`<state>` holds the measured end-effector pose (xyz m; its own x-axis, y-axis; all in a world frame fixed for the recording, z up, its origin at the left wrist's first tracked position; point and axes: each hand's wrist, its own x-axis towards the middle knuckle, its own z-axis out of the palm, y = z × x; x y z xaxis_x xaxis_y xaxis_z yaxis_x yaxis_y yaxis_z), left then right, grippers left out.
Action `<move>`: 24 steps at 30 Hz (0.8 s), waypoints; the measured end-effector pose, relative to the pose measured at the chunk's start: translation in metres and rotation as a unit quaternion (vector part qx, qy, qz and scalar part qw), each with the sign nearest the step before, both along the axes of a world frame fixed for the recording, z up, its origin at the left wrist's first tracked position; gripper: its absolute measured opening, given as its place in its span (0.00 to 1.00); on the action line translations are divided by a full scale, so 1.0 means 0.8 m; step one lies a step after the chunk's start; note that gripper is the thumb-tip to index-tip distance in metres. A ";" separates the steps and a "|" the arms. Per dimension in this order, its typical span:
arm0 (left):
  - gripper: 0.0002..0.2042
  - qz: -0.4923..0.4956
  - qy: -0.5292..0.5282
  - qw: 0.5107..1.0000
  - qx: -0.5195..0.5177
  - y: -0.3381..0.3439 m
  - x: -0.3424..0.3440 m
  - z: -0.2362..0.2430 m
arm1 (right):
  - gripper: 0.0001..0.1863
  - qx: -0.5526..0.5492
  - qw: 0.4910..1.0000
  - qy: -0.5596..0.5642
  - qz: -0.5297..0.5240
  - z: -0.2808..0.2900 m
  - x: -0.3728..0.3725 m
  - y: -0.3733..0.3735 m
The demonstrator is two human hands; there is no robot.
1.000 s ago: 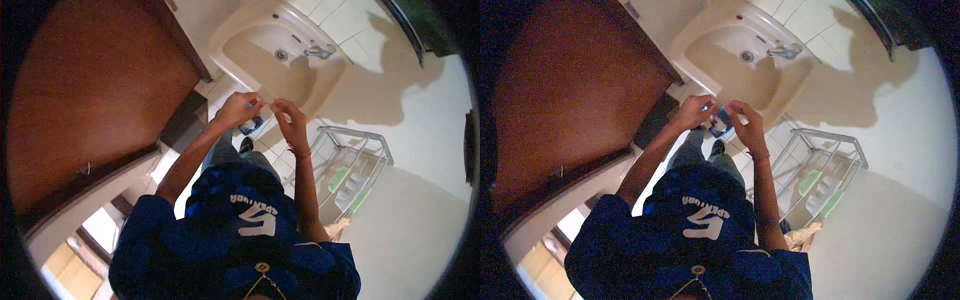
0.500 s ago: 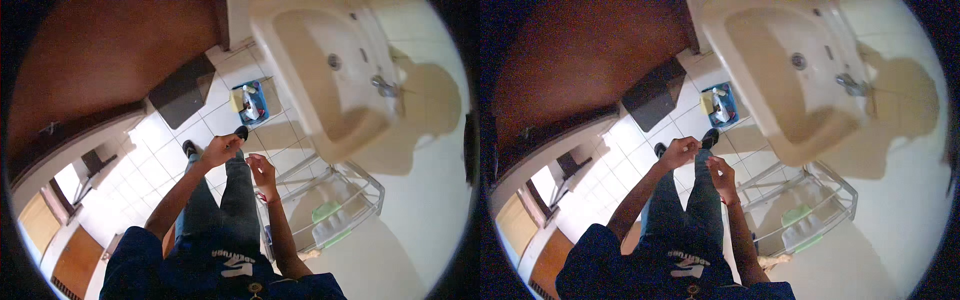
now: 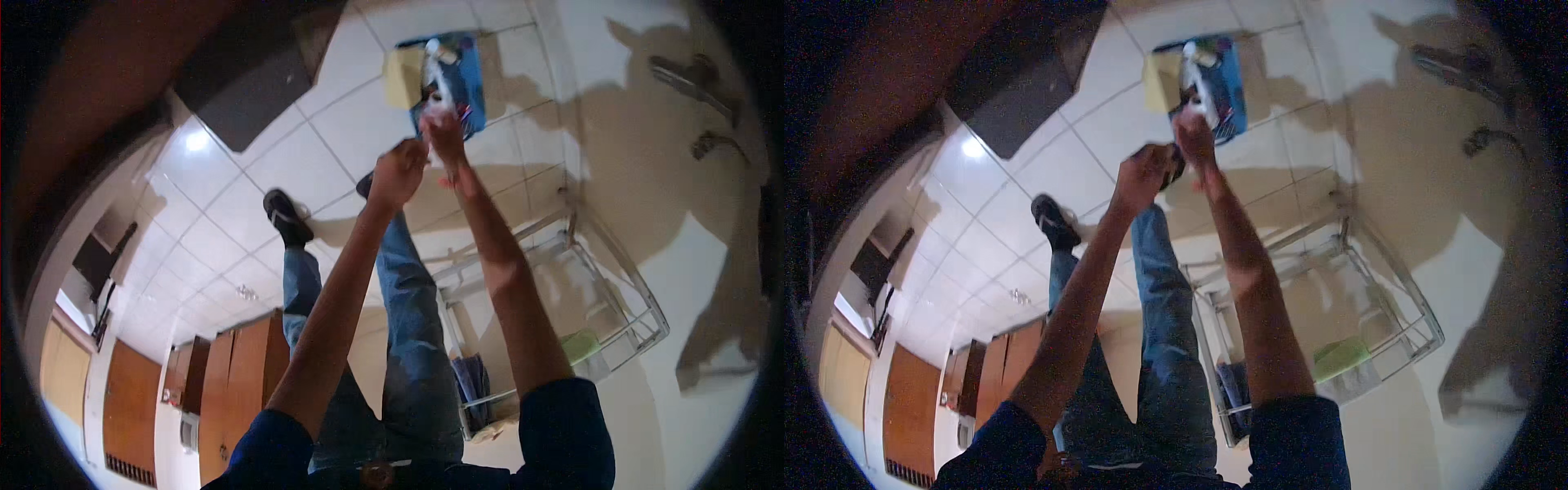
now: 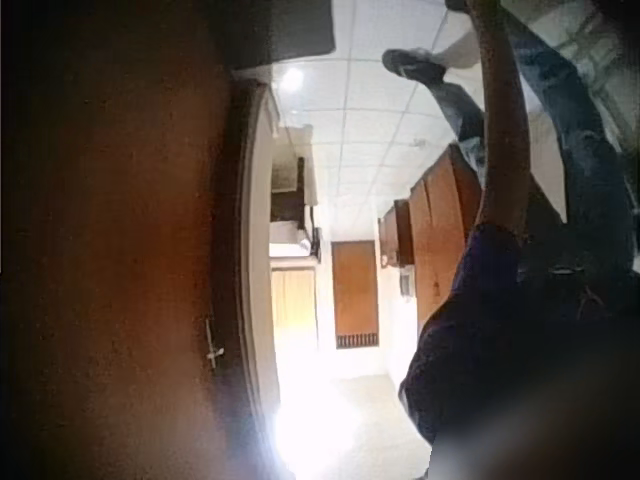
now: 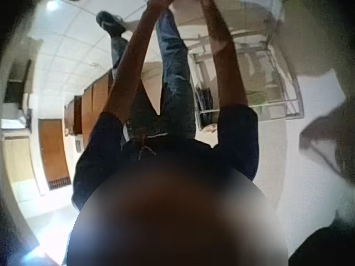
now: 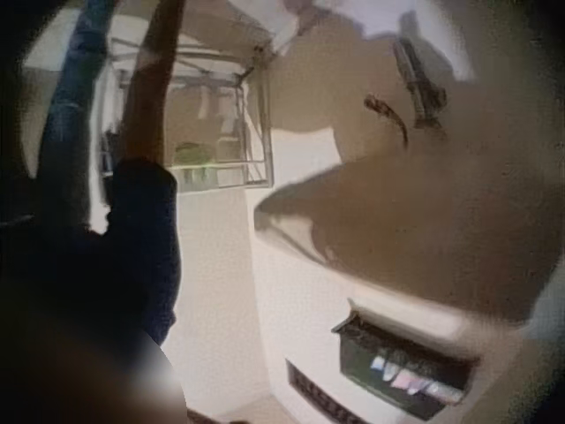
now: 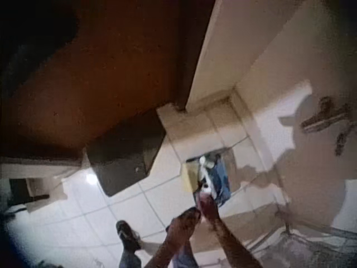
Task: Organizing toiletries and towels on a bathroom shelf.
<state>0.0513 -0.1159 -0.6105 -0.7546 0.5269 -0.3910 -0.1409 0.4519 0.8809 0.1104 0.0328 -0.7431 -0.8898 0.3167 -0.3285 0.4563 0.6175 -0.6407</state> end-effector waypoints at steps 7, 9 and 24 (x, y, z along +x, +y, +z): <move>0.10 0.024 -0.086 0.996 0.000 0.017 0.007 -0.145 | 0.13 -0.108 0.977 0.121 -0.139 -0.186 -0.082 -0.014; 0.11 0.029 -0.113 0.990 -0.074 0.009 0.007 -0.165 | 0.12 -0.080 0.980 0.059 -0.171 -0.188 -0.075 -0.028; 0.19 0.096 -0.133 0.986 0.008 -0.041 0.016 -0.262 | 0.09 -0.166 0.961 0.121 -0.184 -0.044 -0.030 -0.001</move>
